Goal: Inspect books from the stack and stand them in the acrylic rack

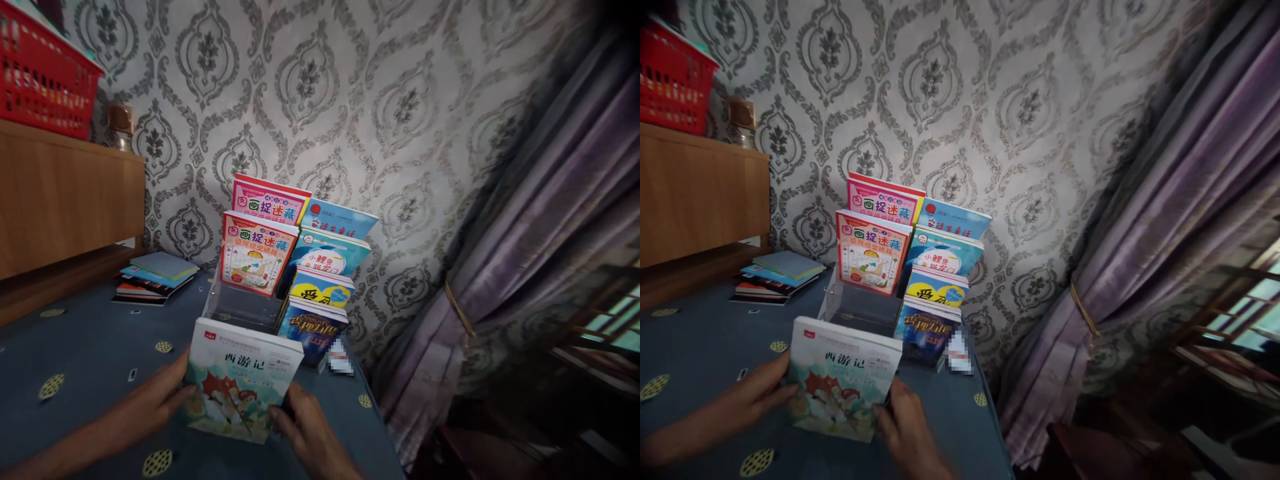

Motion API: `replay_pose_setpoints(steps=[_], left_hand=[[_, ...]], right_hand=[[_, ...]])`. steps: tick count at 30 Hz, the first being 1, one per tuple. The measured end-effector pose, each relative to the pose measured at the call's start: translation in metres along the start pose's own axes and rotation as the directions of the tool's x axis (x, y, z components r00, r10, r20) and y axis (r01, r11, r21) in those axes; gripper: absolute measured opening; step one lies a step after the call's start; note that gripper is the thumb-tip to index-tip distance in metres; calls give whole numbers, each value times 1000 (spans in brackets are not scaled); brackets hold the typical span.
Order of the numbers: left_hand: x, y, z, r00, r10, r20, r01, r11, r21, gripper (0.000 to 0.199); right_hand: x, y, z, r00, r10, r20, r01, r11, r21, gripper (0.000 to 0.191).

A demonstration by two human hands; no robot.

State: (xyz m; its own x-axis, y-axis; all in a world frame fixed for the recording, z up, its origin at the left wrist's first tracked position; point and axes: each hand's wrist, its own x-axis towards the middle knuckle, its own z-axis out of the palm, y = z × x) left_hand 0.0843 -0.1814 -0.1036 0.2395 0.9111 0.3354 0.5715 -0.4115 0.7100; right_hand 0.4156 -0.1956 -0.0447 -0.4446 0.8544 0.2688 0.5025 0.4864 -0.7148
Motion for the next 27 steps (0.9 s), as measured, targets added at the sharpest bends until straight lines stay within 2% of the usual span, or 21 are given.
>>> replay_pose_setpoints(steps=[2,5,9,12,14,17,19,24,27], left_hand=[[13,14,-12,998,27,53,-27,1000,-6,64],[44,48,-43,990,73,119,-75,997,19,59],[101,98,-94,982,191,-15,-186,969,162,54],[142,128,-126,967,241,-85,-205,931,304,44],[164,141,-140,940,297,-165,-219,900,376,36],[185,149,-148,918,303,-257,-177,891,419,33],[194,148,-147,925,282,-255,-157,894,419,36],[205,136,-138,918,322,-234,-220,900,376,48],[208,129,-135,923,298,-243,-200,912,358,48]], right_hand=[[8,-4,-6,1000,-2,22,1,1000,31,27],[33,-19,-25,998,-30,55,27,998,65,21],[85,-51,-68,983,-178,-35,176,983,-56,14],[127,-74,-105,964,-239,-118,203,946,-252,8],[151,-84,-123,940,-289,-181,213,912,-350,6],[176,-90,-136,924,-301,-235,192,898,-396,8],[184,-89,-137,924,-287,-252,166,896,-411,9],[191,-80,-132,938,-243,-249,102,877,-469,9],[194,-78,-129,944,-221,-246,75,868,-490,10]])
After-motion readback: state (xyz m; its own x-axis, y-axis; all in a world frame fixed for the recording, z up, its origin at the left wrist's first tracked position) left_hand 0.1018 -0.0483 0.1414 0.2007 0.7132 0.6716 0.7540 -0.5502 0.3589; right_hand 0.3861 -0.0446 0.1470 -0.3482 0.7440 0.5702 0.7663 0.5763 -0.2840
